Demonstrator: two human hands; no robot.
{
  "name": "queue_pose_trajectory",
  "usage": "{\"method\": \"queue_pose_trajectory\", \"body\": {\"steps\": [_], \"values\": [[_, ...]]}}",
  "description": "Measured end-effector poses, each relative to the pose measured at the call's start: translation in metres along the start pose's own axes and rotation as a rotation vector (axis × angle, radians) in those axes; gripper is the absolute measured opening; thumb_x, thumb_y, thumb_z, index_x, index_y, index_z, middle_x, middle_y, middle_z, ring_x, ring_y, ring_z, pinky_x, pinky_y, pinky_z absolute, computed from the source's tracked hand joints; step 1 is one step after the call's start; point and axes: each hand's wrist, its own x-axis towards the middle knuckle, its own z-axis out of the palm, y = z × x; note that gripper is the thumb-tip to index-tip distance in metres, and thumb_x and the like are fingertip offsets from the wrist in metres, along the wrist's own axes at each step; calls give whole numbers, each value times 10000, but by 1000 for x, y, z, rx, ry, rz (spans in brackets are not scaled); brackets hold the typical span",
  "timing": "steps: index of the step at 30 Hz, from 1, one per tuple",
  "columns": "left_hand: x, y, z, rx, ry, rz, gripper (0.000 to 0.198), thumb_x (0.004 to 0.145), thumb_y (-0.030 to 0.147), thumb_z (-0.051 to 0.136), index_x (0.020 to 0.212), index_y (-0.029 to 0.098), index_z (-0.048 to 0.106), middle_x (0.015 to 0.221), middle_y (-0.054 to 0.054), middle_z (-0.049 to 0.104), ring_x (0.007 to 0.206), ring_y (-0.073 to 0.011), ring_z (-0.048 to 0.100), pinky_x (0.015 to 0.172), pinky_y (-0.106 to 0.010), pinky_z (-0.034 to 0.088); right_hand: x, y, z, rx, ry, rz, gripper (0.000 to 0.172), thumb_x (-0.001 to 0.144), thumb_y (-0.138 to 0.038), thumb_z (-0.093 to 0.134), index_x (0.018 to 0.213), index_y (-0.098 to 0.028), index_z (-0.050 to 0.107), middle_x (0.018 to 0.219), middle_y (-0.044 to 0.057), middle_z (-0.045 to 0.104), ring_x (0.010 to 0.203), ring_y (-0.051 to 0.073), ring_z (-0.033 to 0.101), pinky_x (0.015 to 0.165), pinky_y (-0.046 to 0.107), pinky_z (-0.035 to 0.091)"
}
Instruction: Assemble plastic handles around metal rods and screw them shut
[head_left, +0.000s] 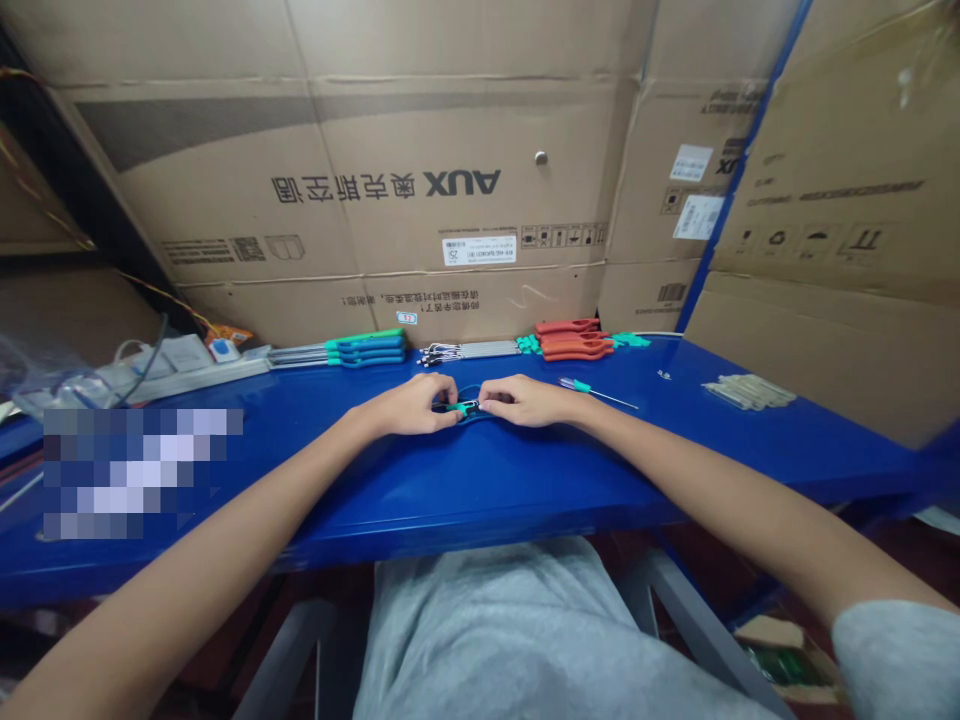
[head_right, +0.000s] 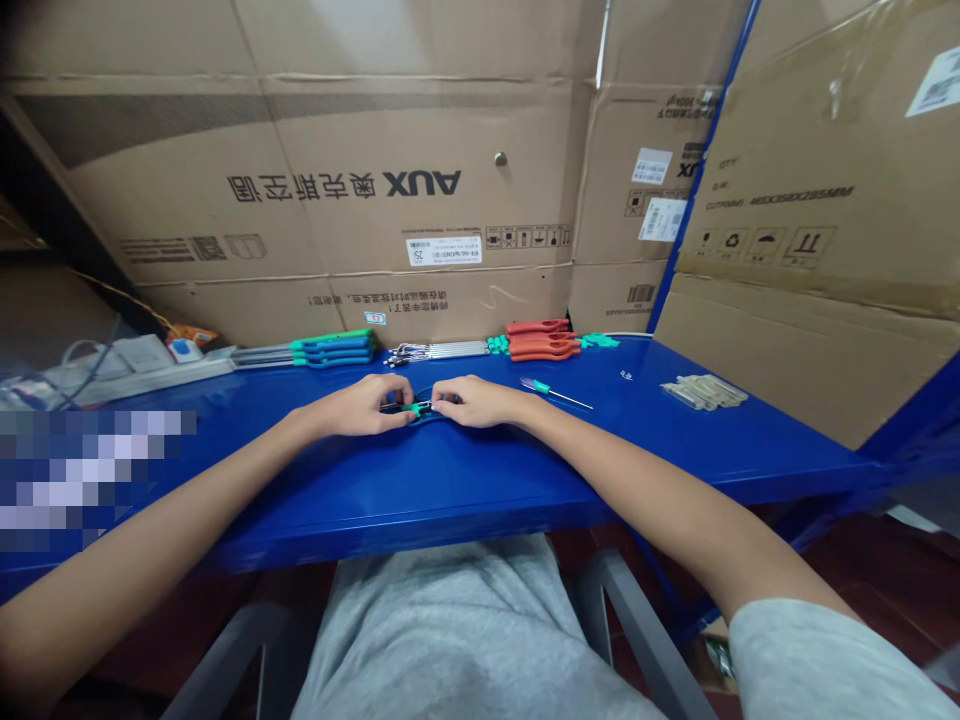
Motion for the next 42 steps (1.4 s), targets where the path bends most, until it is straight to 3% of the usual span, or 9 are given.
{"method": "queue_pose_trajectory", "body": {"steps": [42], "values": [[-1, -3, 1, 31, -17, -4, 310, 816, 473, 505, 905, 185, 579, 917, -66, 649, 831, -210, 591, 717, -305, 435, 0, 2, 3, -34, -4, 29, 236, 892, -284, 507, 975, -145, 677, 711, 16, 593, 615, 111, 482, 621, 233, 363]]}}
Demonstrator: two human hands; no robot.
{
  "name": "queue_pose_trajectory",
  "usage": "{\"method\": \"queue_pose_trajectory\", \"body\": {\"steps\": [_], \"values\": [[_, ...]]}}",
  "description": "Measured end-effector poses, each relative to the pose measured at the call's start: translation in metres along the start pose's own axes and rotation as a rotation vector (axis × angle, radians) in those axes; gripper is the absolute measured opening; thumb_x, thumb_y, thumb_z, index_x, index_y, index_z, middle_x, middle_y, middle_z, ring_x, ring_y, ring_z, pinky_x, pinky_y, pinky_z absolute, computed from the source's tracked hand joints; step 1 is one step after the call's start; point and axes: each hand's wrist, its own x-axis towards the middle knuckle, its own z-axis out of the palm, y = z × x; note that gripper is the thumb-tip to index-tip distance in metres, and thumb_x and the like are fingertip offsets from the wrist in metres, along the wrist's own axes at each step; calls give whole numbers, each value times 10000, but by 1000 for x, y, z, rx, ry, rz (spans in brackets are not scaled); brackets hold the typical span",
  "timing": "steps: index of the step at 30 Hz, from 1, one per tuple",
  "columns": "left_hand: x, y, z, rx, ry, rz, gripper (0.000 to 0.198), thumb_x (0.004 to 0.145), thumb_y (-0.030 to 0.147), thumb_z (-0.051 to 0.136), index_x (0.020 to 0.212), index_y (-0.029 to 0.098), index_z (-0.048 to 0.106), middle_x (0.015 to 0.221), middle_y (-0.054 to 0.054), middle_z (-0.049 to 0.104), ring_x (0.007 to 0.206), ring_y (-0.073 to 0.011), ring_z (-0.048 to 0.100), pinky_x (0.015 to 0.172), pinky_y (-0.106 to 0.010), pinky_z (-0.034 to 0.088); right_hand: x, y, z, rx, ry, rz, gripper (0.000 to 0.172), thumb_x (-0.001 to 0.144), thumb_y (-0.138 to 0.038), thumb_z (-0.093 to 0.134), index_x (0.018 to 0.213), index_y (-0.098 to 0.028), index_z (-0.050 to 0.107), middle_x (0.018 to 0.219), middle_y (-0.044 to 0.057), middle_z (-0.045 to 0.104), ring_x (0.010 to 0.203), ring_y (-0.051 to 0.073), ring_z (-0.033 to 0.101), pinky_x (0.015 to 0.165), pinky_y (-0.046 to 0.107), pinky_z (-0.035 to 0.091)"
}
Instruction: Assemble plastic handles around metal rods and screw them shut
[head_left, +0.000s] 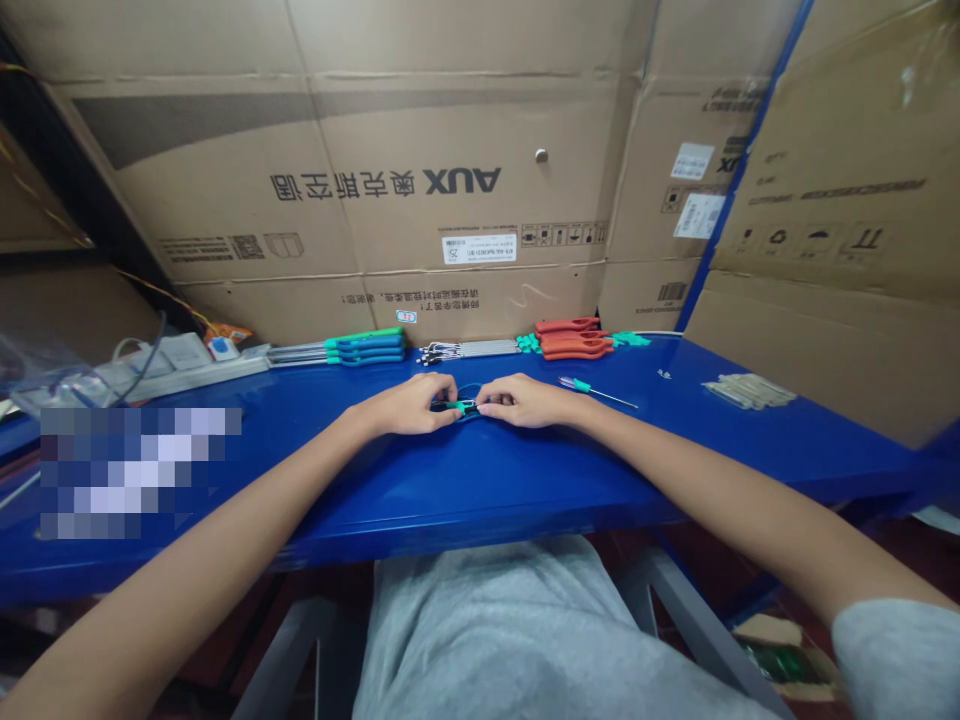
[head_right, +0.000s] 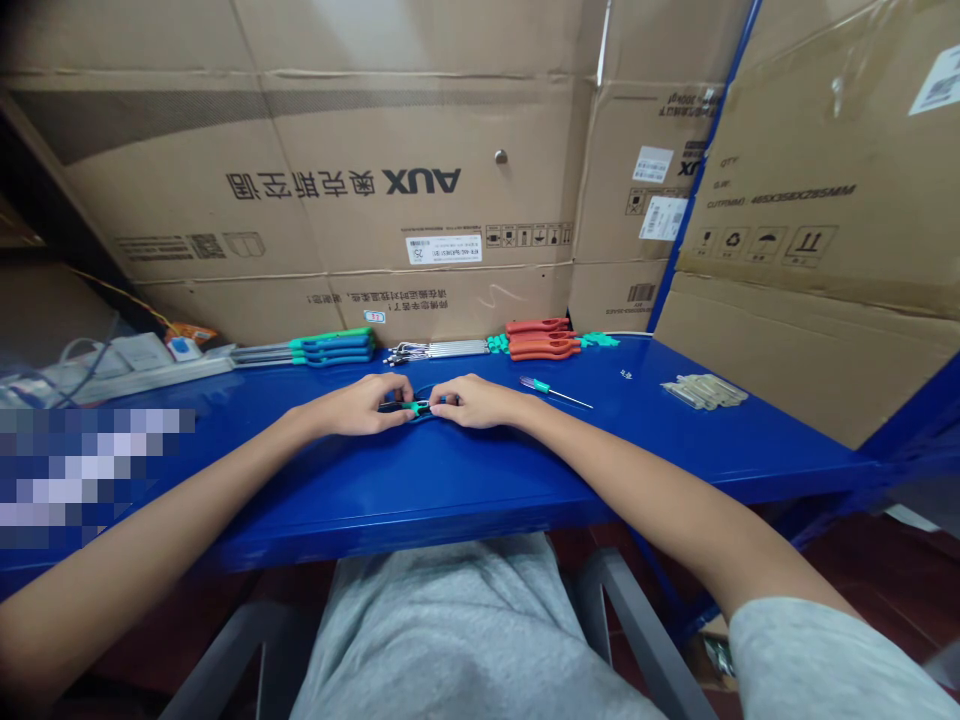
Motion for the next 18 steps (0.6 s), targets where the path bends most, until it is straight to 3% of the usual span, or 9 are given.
{"method": "queue_pose_trajectory", "body": {"steps": [18], "values": [[0, -1, 2, -5, 23, 27, 322, 840, 471, 478, 934, 178, 574, 941, -72, 645, 870, -224, 594, 767, -327, 450, 1, 2, 2, -8, 38, -1, 246, 896, -290, 504, 971, -142, 686, 746, 30, 631, 627, 114, 501, 623, 227, 366]]}}
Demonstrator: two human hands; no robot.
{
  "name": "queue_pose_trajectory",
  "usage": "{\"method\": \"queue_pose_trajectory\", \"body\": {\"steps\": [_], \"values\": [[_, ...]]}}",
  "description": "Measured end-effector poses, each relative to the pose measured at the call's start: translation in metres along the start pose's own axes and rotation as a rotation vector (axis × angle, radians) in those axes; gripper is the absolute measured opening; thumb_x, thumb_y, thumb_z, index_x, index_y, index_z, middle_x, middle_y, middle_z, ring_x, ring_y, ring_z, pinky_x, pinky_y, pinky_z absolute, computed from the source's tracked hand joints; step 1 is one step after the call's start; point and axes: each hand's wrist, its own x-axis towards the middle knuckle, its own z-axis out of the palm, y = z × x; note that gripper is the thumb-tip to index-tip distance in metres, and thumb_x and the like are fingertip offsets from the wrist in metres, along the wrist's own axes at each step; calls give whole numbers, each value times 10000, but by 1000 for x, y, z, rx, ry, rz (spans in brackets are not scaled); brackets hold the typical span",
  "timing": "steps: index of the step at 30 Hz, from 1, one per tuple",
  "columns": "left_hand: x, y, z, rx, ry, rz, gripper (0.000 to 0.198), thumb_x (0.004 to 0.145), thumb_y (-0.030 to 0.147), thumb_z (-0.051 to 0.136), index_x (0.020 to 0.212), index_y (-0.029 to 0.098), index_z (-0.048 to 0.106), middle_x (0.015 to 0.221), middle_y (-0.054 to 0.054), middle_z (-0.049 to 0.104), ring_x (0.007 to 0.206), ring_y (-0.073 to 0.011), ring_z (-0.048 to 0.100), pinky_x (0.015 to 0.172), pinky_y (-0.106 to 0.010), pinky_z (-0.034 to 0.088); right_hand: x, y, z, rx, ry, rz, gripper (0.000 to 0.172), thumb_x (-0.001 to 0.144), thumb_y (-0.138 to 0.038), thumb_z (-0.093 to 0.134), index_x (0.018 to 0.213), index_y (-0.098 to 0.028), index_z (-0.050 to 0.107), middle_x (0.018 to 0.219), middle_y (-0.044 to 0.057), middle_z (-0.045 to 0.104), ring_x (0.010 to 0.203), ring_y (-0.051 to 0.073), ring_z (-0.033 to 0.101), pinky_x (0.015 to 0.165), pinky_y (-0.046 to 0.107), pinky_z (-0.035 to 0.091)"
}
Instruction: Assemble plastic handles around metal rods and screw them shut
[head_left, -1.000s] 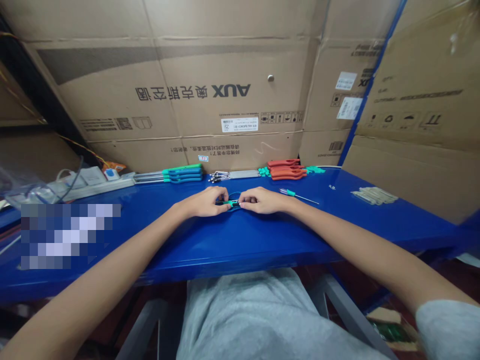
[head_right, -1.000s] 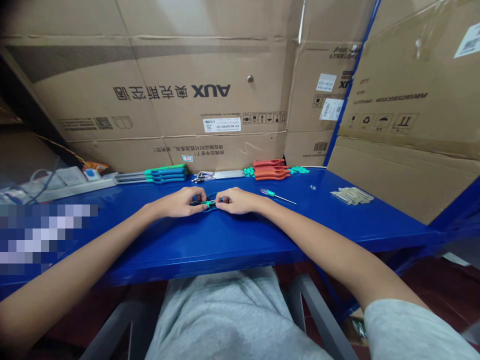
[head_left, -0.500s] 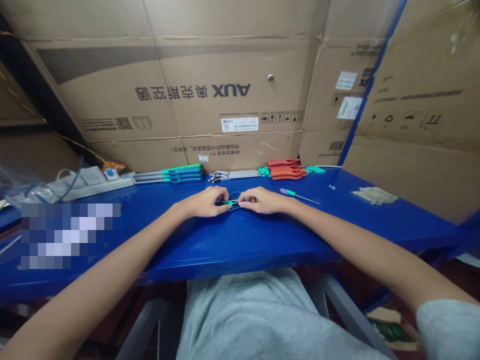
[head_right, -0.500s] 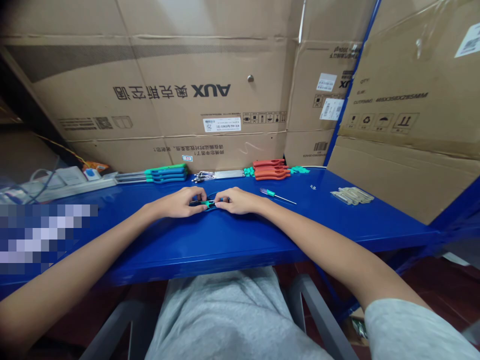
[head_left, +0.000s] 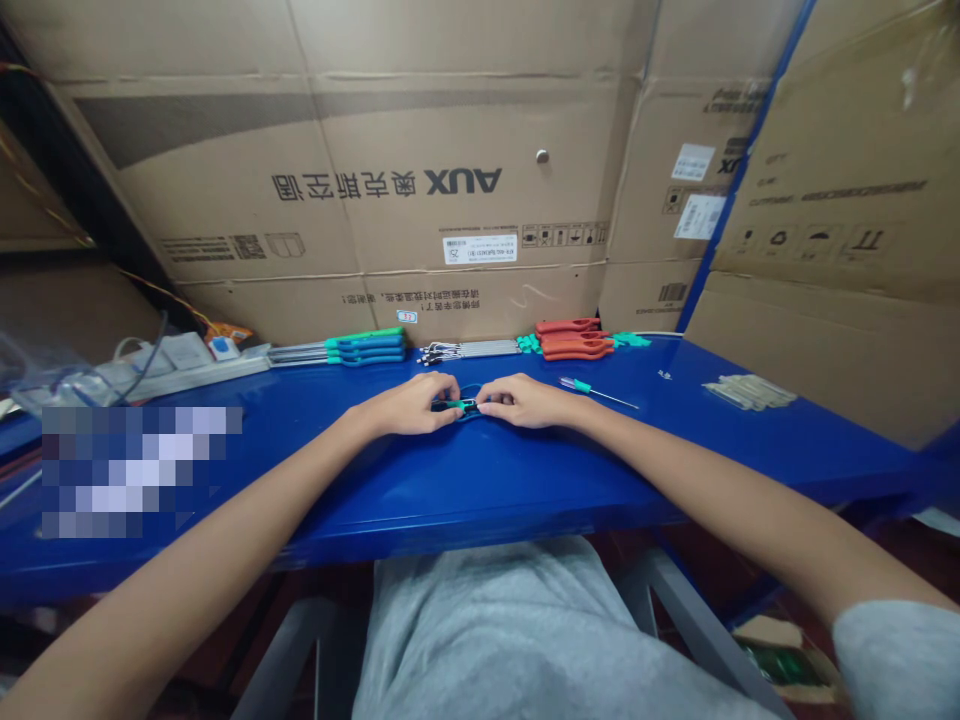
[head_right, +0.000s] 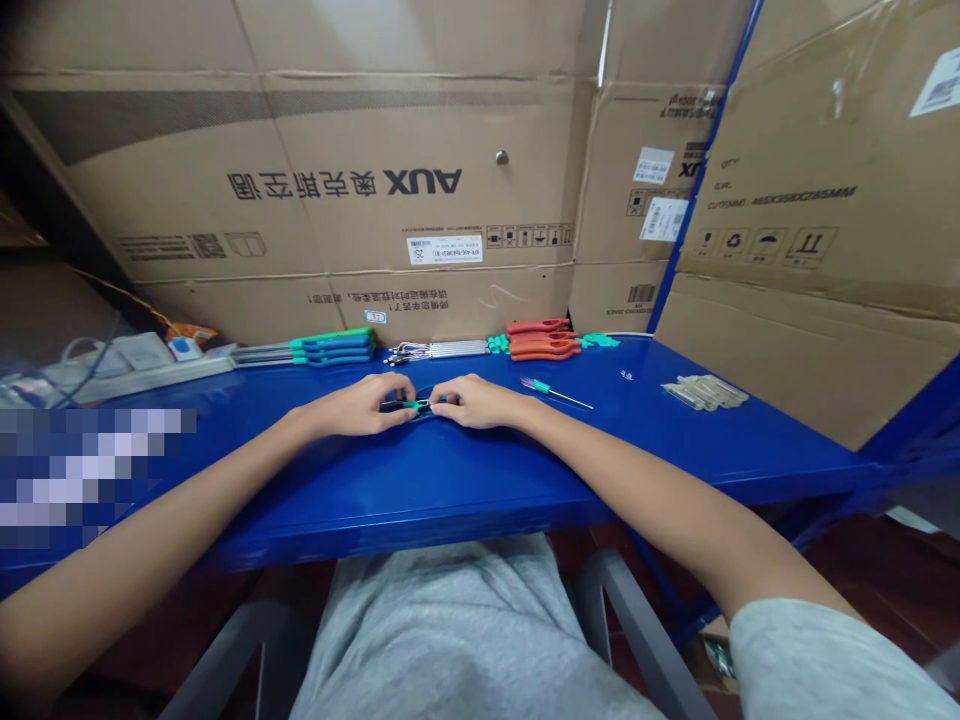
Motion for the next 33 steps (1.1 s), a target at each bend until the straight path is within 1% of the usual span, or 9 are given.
{"method": "queue_pose_trajectory", "body": {"steps": [7, 15, 18, 23, 27, 30, 33], "values": [[-1, -2, 3, -9, 15, 3, 323, 854, 479, 471, 941, 180, 557, 965, -72, 636, 893, -223, 588, 792, -333, 448, 0, -1, 0, 7, 6, 15, 235, 897, -270, 508, 984, -138, 681, 732, 28, 629, 623, 112, 503, 617, 224, 358], [-2, -5, 3, -26, 36, 26, 291, 850, 449, 512, 950, 177, 546, 957, -63, 628, 872, -207, 585, 763, -313, 453, -1, -1, 1, 4, -7, -4, 234, 901, -272, 500, 974, -144, 681, 712, 15, 615, 601, 105, 486, 599, 222, 344], [-2, -4, 2, -13, 83, 60, 276, 849, 432, 512, 944, 175, 551, 953, -62, 624, 872, -204, 584, 778, -318, 456, -1, -1, 1, 11, 20, 0, 231, 902, -275, 501, 977, -142, 676, 706, 17, 618, 600, 108, 489, 595, 223, 345], [-3, 0, -1, -29, 182, 91, 274, 853, 429, 509, 933, 171, 556, 901, -58, 625, 824, -196, 584, 757, -320, 467, -1, 0, 2, 42, 115, -13, 224, 899, -271, 503, 963, -133, 668, 749, 33, 647, 636, 113, 516, 617, 222, 371], [-3, 2, -2, -43, 218, 82, 269, 851, 427, 517, 928, 174, 561, 890, -58, 628, 803, -189, 582, 728, -310, 468, 0, 1, 4, 58, 166, -57, 236, 900, -257, 484, 947, -124, 673, 770, 43, 655, 649, 118, 516, 626, 229, 381], [-4, 3, -2, -38, 254, 79, 272, 841, 425, 534, 927, 170, 569, 877, -59, 627, 793, -186, 581, 718, -304, 465, 1, 2, 6, 85, 197, -59, 244, 900, -246, 476, 969, -118, 673, 757, 35, 647, 648, 116, 515, 626, 229, 384], [-4, 4, -2, -43, 258, 78, 275, 839, 424, 541, 924, 166, 585, 853, -53, 632, 771, -180, 582, 701, -296, 461, 1, 3, 6, 91, 180, -52, 240, 902, -242, 479, 961, -115, 674, 767, 39, 651, 655, 119, 522, 633, 232, 393]]}}
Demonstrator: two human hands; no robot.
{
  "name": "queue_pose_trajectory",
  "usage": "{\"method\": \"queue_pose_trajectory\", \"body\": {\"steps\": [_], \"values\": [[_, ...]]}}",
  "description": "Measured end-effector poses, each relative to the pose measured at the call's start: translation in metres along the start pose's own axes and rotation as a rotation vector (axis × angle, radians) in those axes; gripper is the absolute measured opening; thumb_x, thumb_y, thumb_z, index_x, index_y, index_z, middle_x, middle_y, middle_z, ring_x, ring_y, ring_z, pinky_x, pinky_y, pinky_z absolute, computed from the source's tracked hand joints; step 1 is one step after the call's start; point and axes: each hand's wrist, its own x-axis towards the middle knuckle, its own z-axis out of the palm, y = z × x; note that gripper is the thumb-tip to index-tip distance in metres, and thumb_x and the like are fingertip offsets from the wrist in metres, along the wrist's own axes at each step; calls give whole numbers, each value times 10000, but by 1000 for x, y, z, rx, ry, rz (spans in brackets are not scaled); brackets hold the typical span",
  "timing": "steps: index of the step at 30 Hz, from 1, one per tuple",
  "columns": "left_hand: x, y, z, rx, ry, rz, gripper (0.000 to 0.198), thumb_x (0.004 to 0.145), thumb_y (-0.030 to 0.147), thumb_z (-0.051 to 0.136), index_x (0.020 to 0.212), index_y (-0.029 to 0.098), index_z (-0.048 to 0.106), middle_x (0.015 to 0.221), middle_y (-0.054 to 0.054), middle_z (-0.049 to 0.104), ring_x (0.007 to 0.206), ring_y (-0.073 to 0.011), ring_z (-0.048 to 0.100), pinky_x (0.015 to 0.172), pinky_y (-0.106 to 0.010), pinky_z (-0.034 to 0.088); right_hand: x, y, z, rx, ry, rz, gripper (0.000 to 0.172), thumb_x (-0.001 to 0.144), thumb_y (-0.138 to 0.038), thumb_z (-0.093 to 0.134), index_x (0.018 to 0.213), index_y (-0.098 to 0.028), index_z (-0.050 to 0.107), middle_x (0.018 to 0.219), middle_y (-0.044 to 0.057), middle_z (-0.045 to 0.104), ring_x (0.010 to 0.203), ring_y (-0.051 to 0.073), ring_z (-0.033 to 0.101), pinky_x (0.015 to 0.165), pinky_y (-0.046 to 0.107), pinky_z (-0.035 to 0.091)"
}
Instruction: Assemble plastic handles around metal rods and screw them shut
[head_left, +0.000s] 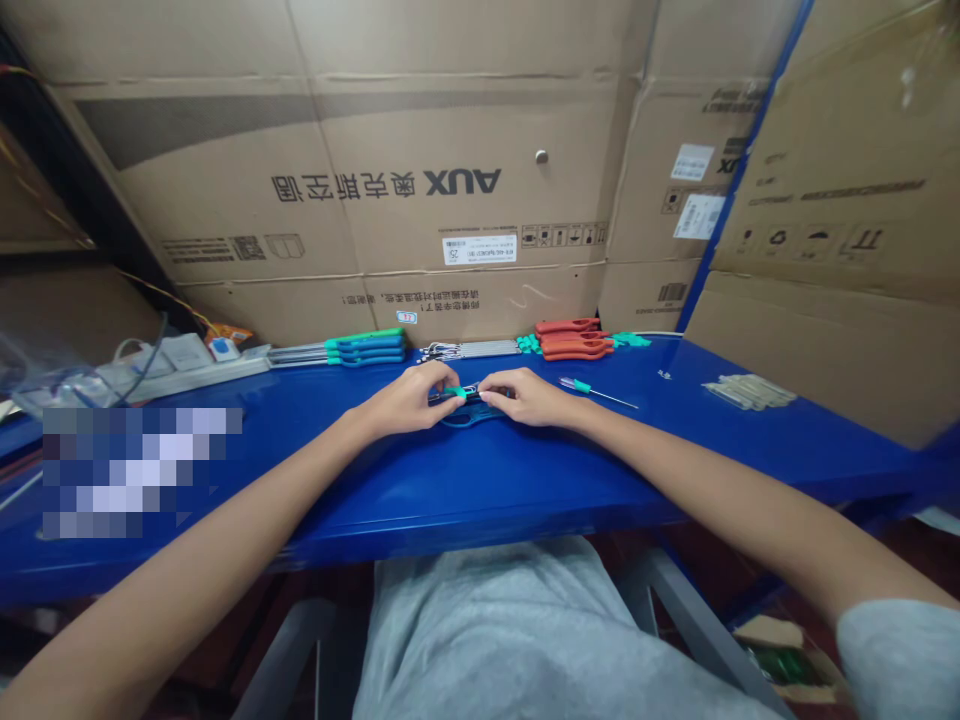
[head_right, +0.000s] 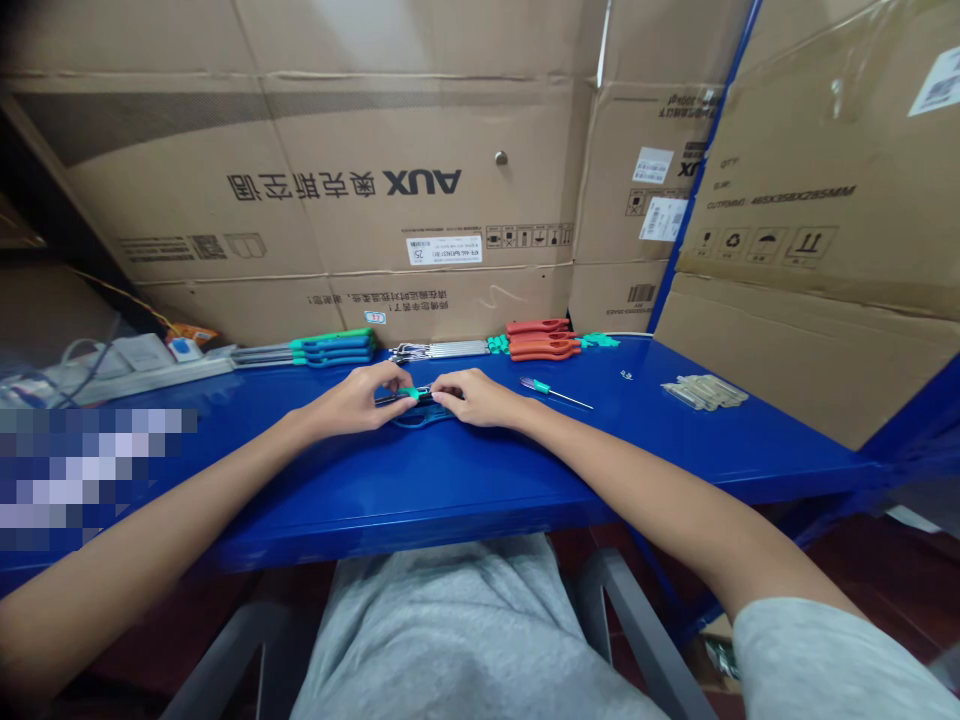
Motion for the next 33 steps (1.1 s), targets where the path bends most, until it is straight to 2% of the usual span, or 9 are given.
{"method": "queue_pose_trajectory", "body": {"steps": [6, 18, 33], "values": [[0, 1, 0, -29, -74, -15, 263, 809, 426, 584, 843, 168, 619, 793, -36, 648, 717, -164, 583, 665, -276, 453, -2, -2, -5, -95, -59, -18, 208, 897, -206, 523, 952, -135, 711, 876, 74, 664, 747, 132, 563, 709, 244, 413], [3, 3, 0, -22, -143, -9, 261, 795, 426, 614, 813, 166, 632, 792, -41, 655, 711, -161, 569, 657, -270, 433, -1, -5, -7, -224, -201, -28, 232, 905, -177, 526, 985, -112, 734, 852, 101, 651, 783, 156, 557, 741, 256, 401], [5, -1, 5, -80, -161, -30, 260, 773, 428, 637, 810, 172, 654, 789, -44, 658, 707, -163, 563, 653, -271, 429, -1, -5, -7, -142, -147, 28, 206, 858, -151, 564, 962, -140, 741, 950, 94, 734, 829, 166, 644, 756, 256, 446]]}}
